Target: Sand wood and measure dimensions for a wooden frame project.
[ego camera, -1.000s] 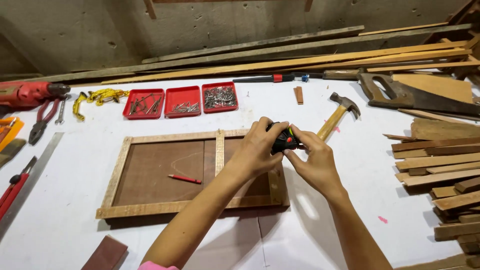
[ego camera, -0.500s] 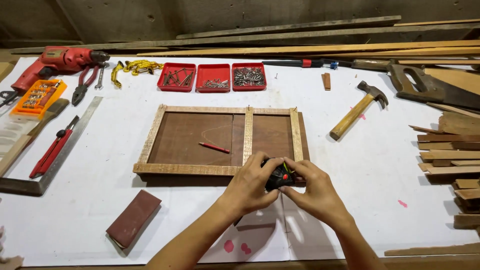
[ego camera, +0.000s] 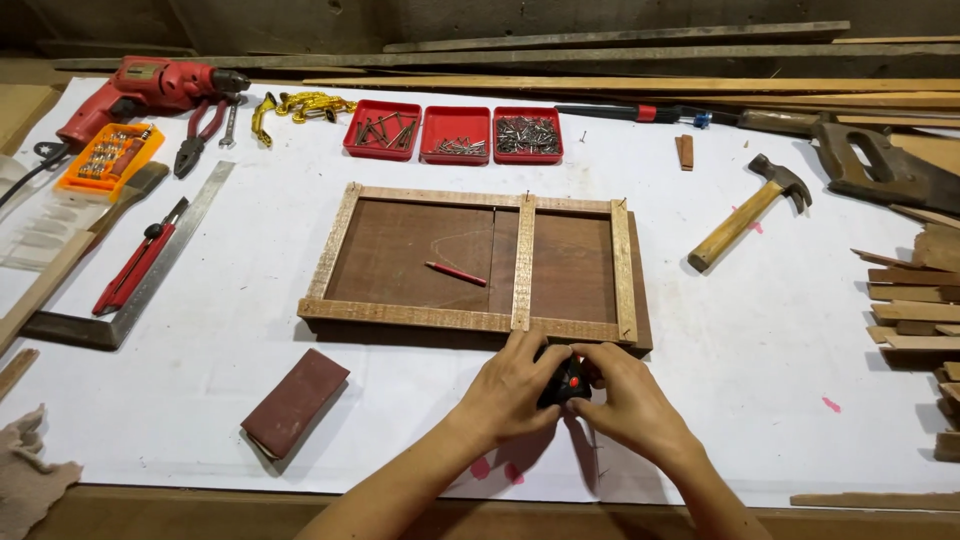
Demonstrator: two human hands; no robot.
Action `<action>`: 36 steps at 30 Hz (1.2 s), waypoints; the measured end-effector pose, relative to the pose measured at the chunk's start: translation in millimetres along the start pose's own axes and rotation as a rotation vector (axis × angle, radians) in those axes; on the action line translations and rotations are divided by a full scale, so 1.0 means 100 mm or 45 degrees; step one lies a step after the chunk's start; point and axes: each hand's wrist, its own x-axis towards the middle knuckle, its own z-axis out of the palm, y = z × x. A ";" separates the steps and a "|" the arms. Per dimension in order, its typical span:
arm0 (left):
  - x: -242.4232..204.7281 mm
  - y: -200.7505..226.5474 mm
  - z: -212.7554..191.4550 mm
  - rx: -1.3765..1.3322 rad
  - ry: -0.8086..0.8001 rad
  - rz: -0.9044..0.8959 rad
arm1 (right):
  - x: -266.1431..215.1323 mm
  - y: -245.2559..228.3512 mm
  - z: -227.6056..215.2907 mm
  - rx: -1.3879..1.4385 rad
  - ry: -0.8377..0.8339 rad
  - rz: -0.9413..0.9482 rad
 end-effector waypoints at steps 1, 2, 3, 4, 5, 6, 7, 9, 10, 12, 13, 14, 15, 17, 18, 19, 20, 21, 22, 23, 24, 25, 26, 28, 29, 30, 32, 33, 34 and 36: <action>0.00 0.01 -0.02 -0.001 0.002 -0.004 | 0.02 0.03 0.02 -0.002 -0.003 -0.002; -0.01 0.03 -0.04 -0.015 0.030 0.014 | 0.04 0.06 0.04 -0.024 -0.002 -0.024; -0.01 0.04 -0.07 -0.028 0.057 0.032 | 0.06 0.09 0.05 -0.045 0.000 -0.047; -0.01 0.07 -0.16 -0.024 0.060 0.028 | 0.06 0.06 0.03 -0.045 -0.002 -0.053; -0.01 0.10 -0.26 -0.060 0.086 0.051 | 0.06 0.03 0.01 -0.076 0.021 -0.068; -0.02 0.13 -0.35 -0.096 0.110 0.073 | 0.07 0.00 0.00 -0.108 0.043 -0.083; -0.01 0.09 -0.41 -0.092 0.113 0.069 | 0.08 -0.12 -0.06 -0.108 0.041 -0.089; 0.01 0.00 -0.50 -0.148 0.155 0.082 | 0.09 -0.34 -0.17 -0.027 0.046 -0.113; 0.04 -0.08 -0.51 -0.145 0.159 0.079 | 0.17 -0.38 -0.14 -0.029 0.044 -0.118; 0.09 -0.24 -0.55 -0.105 0.203 -0.007 | 0.32 -0.46 -0.07 0.182 0.175 -0.278; 0.12 -0.33 -0.56 -0.101 0.206 -0.009 | 0.42 -0.50 -0.04 0.182 0.173 -0.284; 0.16 -0.41 -0.58 -0.046 0.258 -0.044 | 0.52 -0.53 -0.01 0.111 0.207 -0.322; 0.20 -0.51 -0.59 0.010 0.310 -0.078 | 0.63 -0.57 0.02 0.040 0.240 -0.359; 0.27 -0.70 -0.52 0.112 0.327 -0.107 | 0.81 -0.62 0.07 0.023 0.237 -0.352; 0.31 -0.81 -0.49 0.213 0.342 -0.133 | 0.90 -0.65 0.10 0.006 0.236 -0.343; 0.33 -0.89 -0.46 0.218 0.346 -0.136 | 1.03 -0.60 0.18 0.006 0.236 -0.349; 0.35 -0.97 -0.42 0.316 0.312 -0.166 | 1.15 -0.54 0.25 -0.074 0.288 -0.420; 0.38 -1.06 -0.38 0.414 0.278 -0.197 | 1.27 -0.48 0.33 -0.155 0.340 -0.491; 0.39 -1.10 -0.36 0.413 0.278 -0.199 | 1.33 -0.49 0.35 -0.155 0.338 -0.492; 0.41 -1.15 -0.33 0.445 0.282 -0.200 | 1.40 -0.50 0.38 -0.204 0.278 -0.408; 0.42 -1.20 -0.30 0.476 0.284 -0.202 | 1.46 -0.51 0.42 -0.251 0.217 -0.322; 0.43 -1.22 -0.31 0.476 0.282 -0.205 | 1.49 -0.53 0.43 -0.251 0.213 -0.323; 0.44 -1.23 -0.30 0.474 0.282 -0.211 | 1.52 -0.55 0.45 -0.257 0.213 -0.323; 0.45 -1.25 -0.33 0.471 0.279 -0.222 | 1.59 -0.53 0.50 -0.261 0.208 -0.323; 0.46 -1.24 -0.36 0.499 0.269 -0.215 | 1.63 -0.49 0.52 -0.271 0.237 -0.360; 0.46 -1.23 -0.38 0.524 0.257 -0.207 | 1.66 -0.45 0.55 -0.282 0.265 -0.396; 0.46 -1.19 -0.41 0.547 0.283 -0.167 | 1.58 -0.51 0.47 -0.287 0.267 -0.395; 0.47 -1.16 -0.43 0.574 0.312 -0.123 | 1.54 -0.53 0.42 -0.292 0.275 -0.397; 0.47 -1.13 -0.43 0.571 0.310 -0.119 | 1.49 -0.54 0.36 -0.292 0.276 -0.392; 0.46 -1.05 -0.44 0.526 0.338 -0.046 | 1.36 -0.55 0.23 -0.137 0.325 -0.421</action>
